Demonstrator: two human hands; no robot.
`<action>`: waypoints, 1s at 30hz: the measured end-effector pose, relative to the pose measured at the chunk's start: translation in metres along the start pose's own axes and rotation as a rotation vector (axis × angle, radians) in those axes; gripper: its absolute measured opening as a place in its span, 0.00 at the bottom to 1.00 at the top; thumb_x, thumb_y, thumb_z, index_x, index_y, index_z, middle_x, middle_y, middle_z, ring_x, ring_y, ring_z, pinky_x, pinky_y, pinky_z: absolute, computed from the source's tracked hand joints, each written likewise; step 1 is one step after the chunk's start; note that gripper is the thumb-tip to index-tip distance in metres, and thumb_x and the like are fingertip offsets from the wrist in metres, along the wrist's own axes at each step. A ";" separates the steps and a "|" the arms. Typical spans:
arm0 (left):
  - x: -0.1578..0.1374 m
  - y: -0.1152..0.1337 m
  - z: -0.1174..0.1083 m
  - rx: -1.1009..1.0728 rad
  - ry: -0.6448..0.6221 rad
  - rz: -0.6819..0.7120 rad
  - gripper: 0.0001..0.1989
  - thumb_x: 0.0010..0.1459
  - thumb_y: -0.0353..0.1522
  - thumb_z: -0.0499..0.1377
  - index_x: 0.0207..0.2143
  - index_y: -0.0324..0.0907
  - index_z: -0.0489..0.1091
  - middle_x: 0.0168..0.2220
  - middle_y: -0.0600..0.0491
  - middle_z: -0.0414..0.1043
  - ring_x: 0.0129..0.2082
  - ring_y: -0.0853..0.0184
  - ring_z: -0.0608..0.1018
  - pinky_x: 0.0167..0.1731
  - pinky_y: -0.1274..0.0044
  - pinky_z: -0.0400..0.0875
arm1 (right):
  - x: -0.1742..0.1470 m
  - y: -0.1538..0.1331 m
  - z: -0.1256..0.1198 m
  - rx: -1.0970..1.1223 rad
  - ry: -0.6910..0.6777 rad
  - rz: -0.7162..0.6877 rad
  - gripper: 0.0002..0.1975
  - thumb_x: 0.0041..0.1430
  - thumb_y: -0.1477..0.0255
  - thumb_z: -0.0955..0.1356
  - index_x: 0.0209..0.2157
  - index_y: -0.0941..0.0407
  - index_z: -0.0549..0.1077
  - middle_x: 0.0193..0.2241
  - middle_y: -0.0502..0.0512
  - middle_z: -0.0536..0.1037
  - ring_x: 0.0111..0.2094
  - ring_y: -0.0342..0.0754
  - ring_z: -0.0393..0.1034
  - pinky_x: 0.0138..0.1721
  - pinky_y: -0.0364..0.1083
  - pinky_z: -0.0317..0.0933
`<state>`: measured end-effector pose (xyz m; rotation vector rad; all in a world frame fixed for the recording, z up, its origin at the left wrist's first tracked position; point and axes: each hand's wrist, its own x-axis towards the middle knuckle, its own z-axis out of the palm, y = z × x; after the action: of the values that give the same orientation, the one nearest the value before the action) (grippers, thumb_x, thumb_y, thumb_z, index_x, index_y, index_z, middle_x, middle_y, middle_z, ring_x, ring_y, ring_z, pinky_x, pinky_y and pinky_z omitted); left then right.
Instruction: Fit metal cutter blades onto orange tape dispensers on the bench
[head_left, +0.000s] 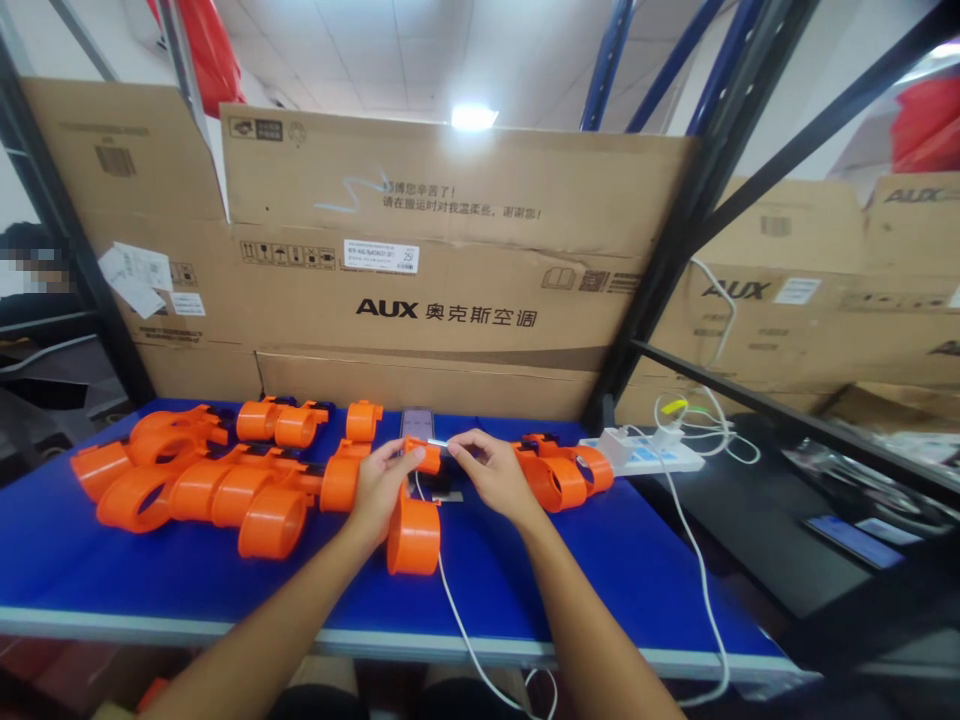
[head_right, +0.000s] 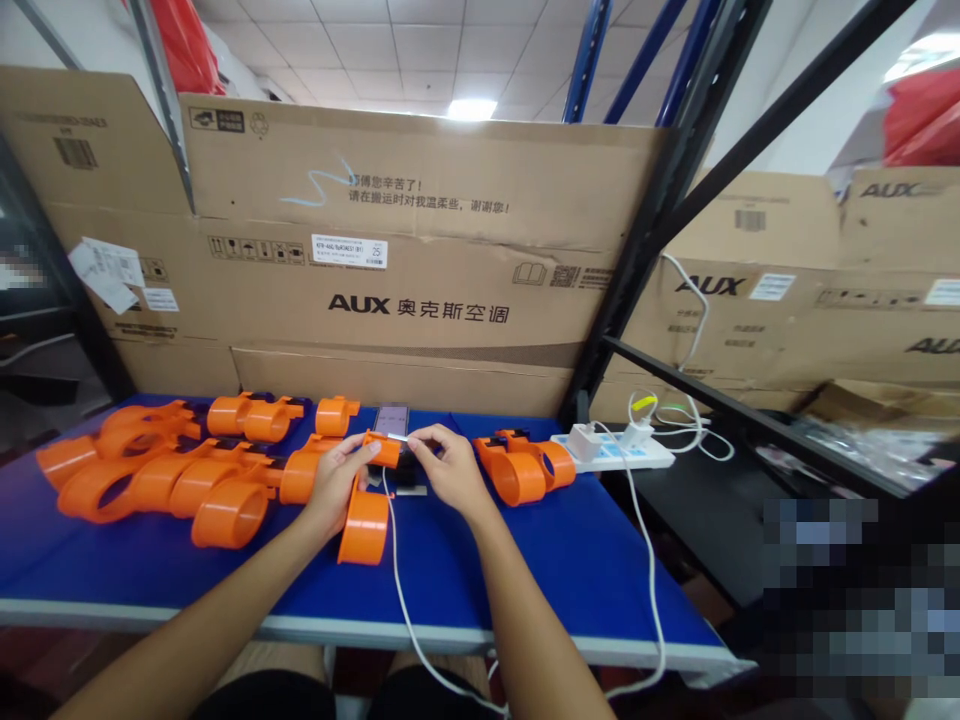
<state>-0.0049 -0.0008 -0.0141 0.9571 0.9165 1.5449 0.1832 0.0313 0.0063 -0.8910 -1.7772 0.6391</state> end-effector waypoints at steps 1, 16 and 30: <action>0.000 0.000 -0.001 0.001 0.005 -0.006 0.25 0.46 0.43 0.72 0.43 0.37 0.78 0.16 0.59 0.67 0.15 0.75 0.63 0.17 0.82 0.55 | 0.000 0.000 -0.002 -0.002 0.004 0.004 0.13 0.62 0.59 0.70 0.36 0.55 0.79 0.36 0.55 0.81 0.37 0.51 0.74 0.40 0.48 0.67; -0.002 0.008 -0.004 -0.011 0.037 -0.010 0.27 0.46 0.47 0.71 0.43 0.38 0.77 0.13 0.61 0.62 0.13 0.75 0.63 0.16 0.82 0.56 | 0.000 0.002 -0.008 -0.009 -0.006 0.027 0.14 0.61 0.59 0.70 0.34 0.56 0.77 0.31 0.53 0.79 0.34 0.49 0.71 0.37 0.47 0.65; 0.005 0.005 -0.010 -0.132 0.006 -0.068 0.25 0.46 0.51 0.70 0.35 0.41 0.70 0.12 0.62 0.62 0.11 0.73 0.65 0.17 0.80 0.64 | -0.009 0.006 -0.010 -0.545 -0.339 -0.103 0.03 0.56 0.75 0.71 0.30 0.53 0.79 0.37 0.56 0.72 0.42 0.53 0.64 0.47 0.52 0.58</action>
<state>-0.0167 0.0025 -0.0125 0.8201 0.8323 1.5306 0.1960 0.0275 -0.0002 -1.0860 -2.3479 0.2421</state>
